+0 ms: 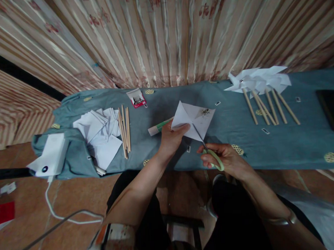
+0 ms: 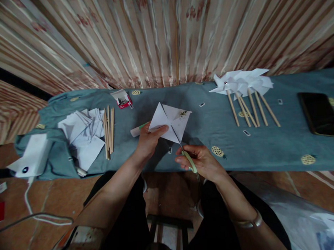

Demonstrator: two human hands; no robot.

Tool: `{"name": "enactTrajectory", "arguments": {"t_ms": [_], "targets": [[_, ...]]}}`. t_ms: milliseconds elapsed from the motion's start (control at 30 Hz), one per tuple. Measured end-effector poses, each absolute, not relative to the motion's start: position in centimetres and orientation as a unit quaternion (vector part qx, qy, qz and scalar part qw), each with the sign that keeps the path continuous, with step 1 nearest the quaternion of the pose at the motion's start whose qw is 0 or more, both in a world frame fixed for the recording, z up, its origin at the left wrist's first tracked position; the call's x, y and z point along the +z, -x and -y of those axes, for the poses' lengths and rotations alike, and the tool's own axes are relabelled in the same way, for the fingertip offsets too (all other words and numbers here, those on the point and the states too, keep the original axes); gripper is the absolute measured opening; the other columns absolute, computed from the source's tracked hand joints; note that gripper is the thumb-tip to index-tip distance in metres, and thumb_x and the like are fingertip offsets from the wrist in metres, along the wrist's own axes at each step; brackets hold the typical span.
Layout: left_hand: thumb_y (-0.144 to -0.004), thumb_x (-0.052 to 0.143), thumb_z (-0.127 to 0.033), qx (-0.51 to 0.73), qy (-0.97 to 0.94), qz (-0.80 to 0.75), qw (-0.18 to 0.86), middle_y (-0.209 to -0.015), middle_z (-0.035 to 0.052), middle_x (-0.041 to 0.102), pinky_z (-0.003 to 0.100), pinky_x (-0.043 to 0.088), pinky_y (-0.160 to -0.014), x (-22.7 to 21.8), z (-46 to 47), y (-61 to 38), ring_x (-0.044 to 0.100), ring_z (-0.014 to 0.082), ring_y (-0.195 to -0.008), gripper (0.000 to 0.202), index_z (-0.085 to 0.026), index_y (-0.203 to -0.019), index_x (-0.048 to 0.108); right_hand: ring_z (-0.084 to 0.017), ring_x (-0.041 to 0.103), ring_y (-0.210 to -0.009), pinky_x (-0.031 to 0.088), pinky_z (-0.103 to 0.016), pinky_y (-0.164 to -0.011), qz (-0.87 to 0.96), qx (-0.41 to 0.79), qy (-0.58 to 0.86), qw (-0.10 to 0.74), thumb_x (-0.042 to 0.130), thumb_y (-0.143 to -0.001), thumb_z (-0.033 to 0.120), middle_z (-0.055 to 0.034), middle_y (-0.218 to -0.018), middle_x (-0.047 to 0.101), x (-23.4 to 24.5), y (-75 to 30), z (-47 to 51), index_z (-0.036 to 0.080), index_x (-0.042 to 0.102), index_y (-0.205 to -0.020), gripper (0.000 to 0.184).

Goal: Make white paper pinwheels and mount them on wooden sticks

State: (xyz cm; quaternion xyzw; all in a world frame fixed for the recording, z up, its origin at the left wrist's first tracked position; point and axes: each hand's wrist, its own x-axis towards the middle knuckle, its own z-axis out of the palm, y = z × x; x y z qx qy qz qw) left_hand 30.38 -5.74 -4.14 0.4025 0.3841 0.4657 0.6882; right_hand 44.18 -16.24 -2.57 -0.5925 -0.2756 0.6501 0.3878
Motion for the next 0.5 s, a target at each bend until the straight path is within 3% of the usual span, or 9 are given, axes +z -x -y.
{"name": "enactTrajectory", "arguments": {"t_ms": [267, 500], "targets": [[-0.061, 0.08, -0.024, 0.461, -0.411, -0.391, 0.683, -0.076, 0.0016, 0.073, 0.028, 0.049, -0.071, -4.29, 5.65, -30.35, 0.064, 0.0152, -0.069, 0.021, -0.015, -0.078, 0.072, -0.006, 0.052, -0.046, 0.041, -0.019, -0.043, 0.278, 0.646, 0.591, 0.394, 0.089, -0.044, 0.053, 0.005, -0.053, 0.057, -2.22, -43.99, 16.14, 0.017, 0.067, -0.071, 0.051], [-0.062, 0.08, -0.024, 0.461, -0.411, -0.385, 0.686, -0.076, 0.0016, 0.073, 0.029, 0.049, -0.072, -4.19, 5.7, -30.31, 0.065, 0.0158, -0.07, 0.02, -0.015, -0.079, 0.072, -0.008, 0.05, -0.046, 0.04, -0.021, -0.043, 0.277, 0.643, 0.589, 0.403, 0.093, -0.04, 0.041, 0.0049, -0.052, 0.057, -2.31, -43.97, 16.16, 0.019, 0.067, -0.07, 0.045]]}}
